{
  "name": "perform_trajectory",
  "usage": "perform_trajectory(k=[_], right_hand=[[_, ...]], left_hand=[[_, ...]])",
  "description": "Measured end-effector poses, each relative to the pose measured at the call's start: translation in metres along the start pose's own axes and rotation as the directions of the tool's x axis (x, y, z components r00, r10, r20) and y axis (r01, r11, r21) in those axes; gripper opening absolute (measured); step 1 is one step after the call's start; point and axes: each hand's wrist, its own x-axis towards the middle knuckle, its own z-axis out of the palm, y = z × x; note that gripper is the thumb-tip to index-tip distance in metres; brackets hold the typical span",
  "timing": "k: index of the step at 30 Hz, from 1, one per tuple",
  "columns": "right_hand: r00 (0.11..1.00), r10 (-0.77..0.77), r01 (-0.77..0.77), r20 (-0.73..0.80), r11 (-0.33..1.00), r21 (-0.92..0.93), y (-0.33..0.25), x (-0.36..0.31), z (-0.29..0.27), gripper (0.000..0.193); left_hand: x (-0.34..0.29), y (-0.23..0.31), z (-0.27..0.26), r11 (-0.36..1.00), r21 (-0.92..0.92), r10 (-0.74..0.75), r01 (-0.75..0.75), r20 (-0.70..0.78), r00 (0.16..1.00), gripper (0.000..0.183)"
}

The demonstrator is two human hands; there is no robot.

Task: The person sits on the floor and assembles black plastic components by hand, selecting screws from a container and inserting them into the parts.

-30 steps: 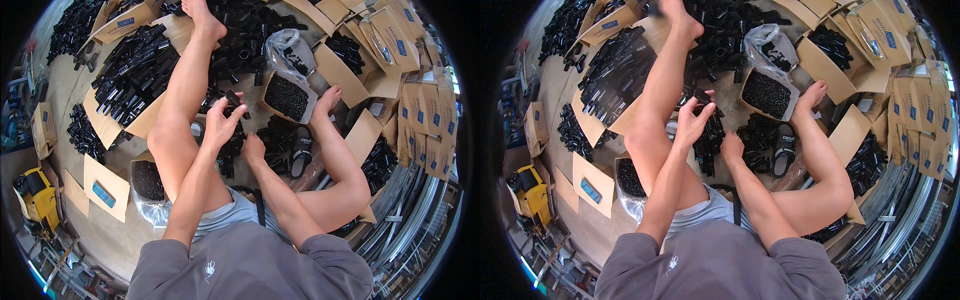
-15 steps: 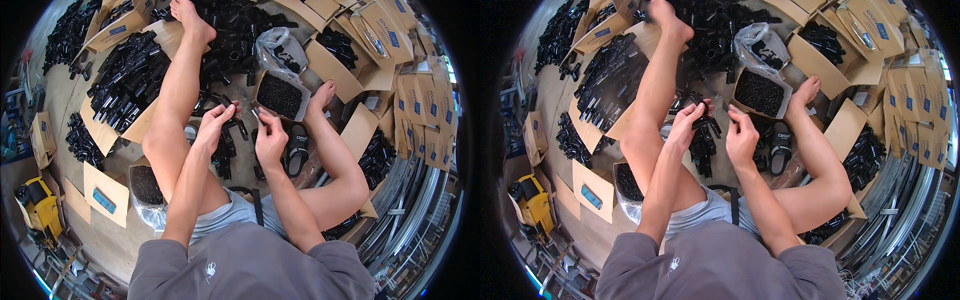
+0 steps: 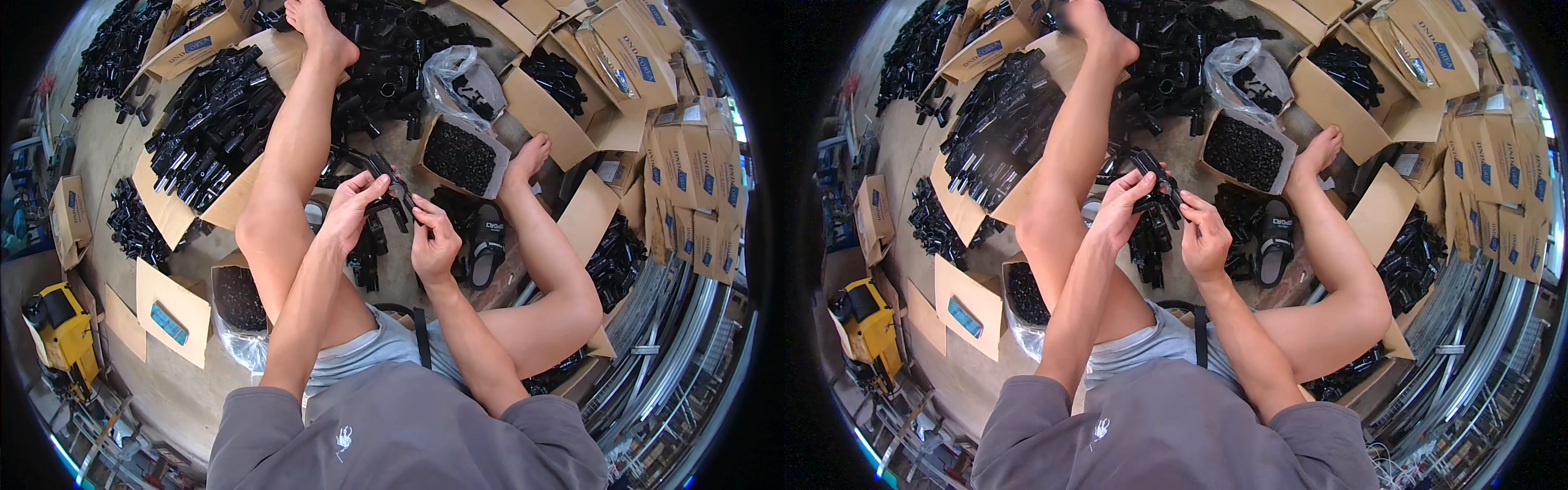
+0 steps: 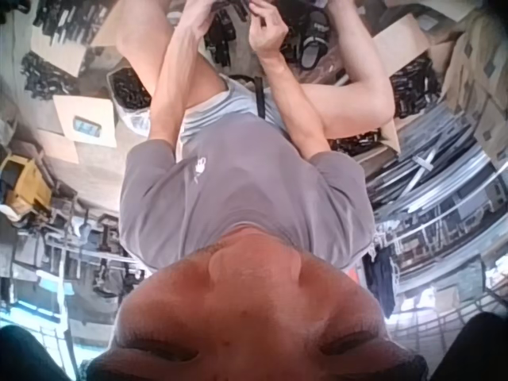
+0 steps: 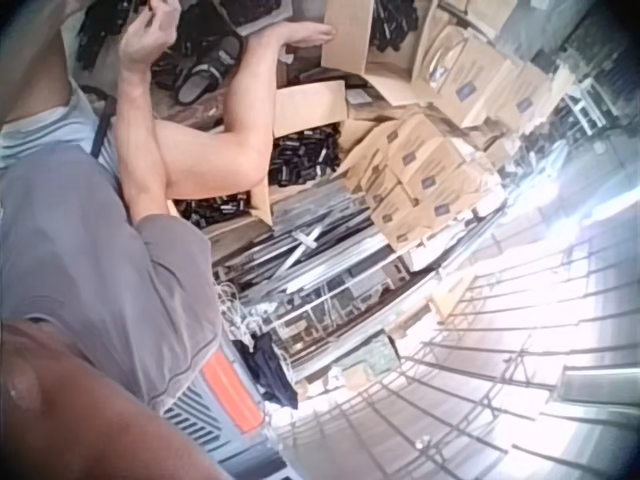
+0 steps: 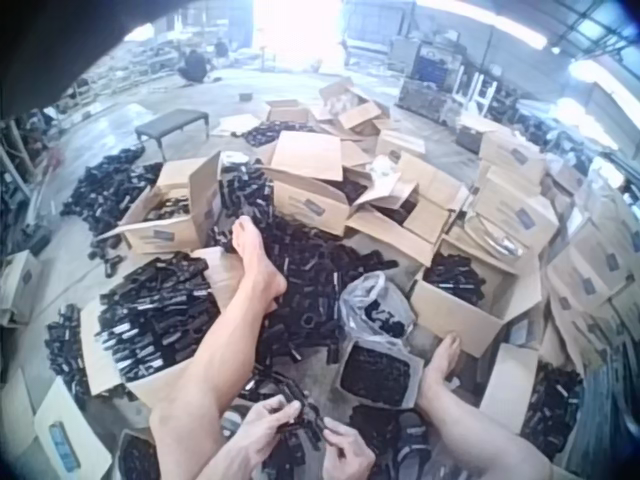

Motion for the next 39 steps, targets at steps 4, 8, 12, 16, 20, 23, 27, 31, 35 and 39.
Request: perform_trajectory(k=[4, 8, 12, 16, 20, 23, 27, 31, 35, 39], right_hand=[[0.999, -0.045, 0.045, 0.031, 0.999, -0.005, 0.008, 0.003, -0.002, 0.019], [0.993, -0.053, 0.067, 0.103, 0.989, -0.132, 0.014, 0.02, -0.009, 0.03], [0.953, 0.24, -0.251, -0.185, 0.967, -0.041, 0.064, 0.049, -0.007, 0.031], [0.911, 0.41, -0.396, -0.042, 0.845, -0.358, 0.141, 0.089, -0.017, 0.02], [0.732, 0.629, -0.323, 0.262, 0.659, -0.68, 0.141, 0.106, -0.001, 0.027], [0.66, 0.737, -0.437, 0.147, 0.536, -0.723, 0.138, 0.108, 0.014, 0.033], [0.642, 0.764, -0.485, 0.069, 0.475, -0.734, 0.159, 0.103, 0.022, 0.031], [0.575, 0.818, -0.601, -0.009, 0.416, -0.682, 0.156, 0.107, 0.033, 0.027], [0.559, 0.819, -0.682, -0.128, 0.367, -0.633, 0.145, 0.103, 0.035, 0.024], [0.628, 0.77, -0.688, -0.114, 0.481, -0.543, 0.149, 0.096, 0.03, 0.025]], left_hand=[[0.002, -0.001, -0.001, 0.999, -0.039, 0.0, -0.001, -0.009, 1.0, 0.031], [0.005, 0.001, -0.006, 0.998, -0.028, 0.054, -0.057, -0.11, 0.992, 0.028], [0.007, 0.004, -0.005, 0.961, 0.153, 0.261, -0.229, -0.246, 0.933, 0.024], [0.009, 0.005, 0.005, 0.95, 0.152, 0.303, -0.274, -0.218, 0.928, 0.024], [0.008, 0.003, 0.003, 0.952, 0.189, 0.272, -0.242, -0.152, 0.95, 0.025], [0.006, 0.004, 0.002, 0.956, 0.25, 0.181, -0.156, -0.079, 0.98, 0.031], [0.01, -0.002, 0.004, 0.943, 0.283, 0.203, -0.173, -0.08, 0.976, 0.026], [0.011, -0.004, 0.005, 0.942, 0.277, 0.216, -0.188, -0.071, 0.974, 0.026], [0.011, -0.006, 0.005, 0.947, 0.267, 0.196, -0.176, -0.049, 0.979, 0.026], [0.013, -0.009, 0.005, 0.945, 0.275, 0.198, -0.178, -0.047, 0.979, 0.025]])
